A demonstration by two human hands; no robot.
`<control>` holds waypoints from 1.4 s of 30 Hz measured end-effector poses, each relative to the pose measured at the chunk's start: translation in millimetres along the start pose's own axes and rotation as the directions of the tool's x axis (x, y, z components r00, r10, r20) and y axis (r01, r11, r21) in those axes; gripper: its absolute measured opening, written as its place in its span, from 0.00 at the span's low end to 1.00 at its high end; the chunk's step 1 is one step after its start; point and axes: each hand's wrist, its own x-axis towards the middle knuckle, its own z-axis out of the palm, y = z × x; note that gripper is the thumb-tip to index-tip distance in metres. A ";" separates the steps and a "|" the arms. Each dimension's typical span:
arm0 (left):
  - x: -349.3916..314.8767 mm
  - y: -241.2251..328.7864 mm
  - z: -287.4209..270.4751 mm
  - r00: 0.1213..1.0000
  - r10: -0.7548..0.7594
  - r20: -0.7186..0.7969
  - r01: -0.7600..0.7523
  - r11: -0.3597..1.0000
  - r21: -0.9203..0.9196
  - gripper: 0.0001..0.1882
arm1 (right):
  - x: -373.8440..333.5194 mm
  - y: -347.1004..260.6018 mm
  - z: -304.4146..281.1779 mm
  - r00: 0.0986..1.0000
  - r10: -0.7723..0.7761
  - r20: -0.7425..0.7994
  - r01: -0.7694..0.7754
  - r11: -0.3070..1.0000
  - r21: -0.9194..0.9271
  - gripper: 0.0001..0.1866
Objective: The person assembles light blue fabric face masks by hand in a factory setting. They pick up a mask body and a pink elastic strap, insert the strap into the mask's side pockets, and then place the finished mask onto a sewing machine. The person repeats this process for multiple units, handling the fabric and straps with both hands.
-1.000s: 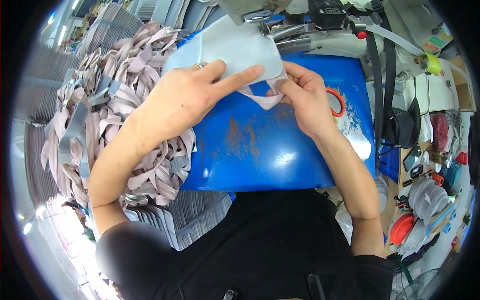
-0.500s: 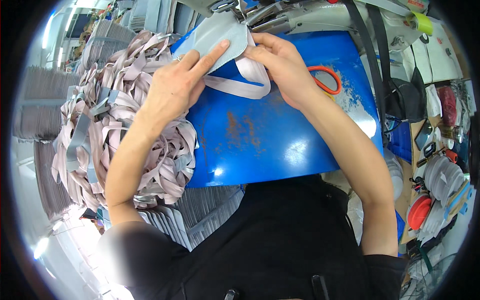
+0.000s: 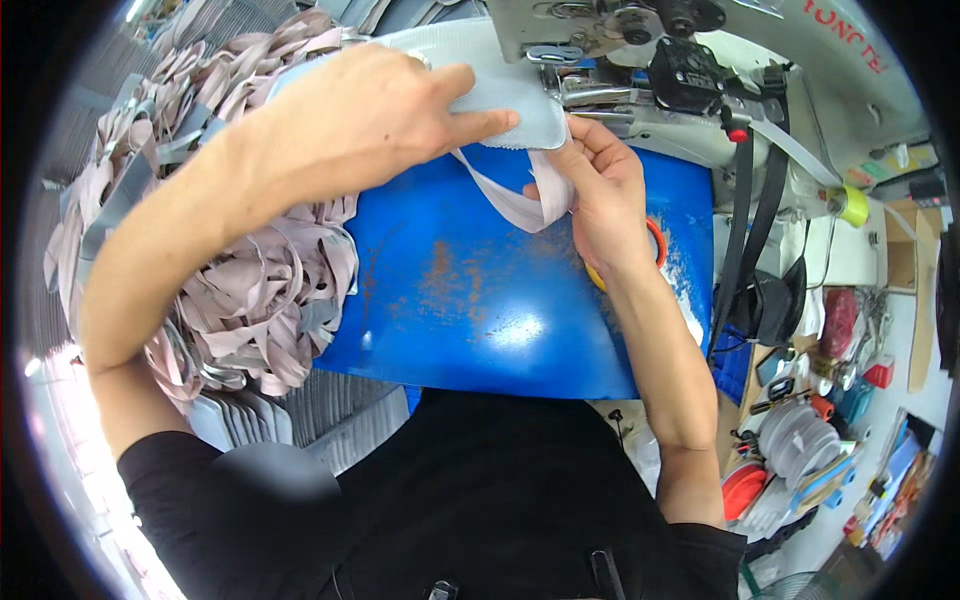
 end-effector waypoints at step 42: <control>-32.6 186.4 50.2 0.847 -0.479 -0.232 0.321 0.808 -0.495 0.43 | -35.4 12.7 3.1 0.999 -0.027 -0.026 0.031 0.985 0.168 0.17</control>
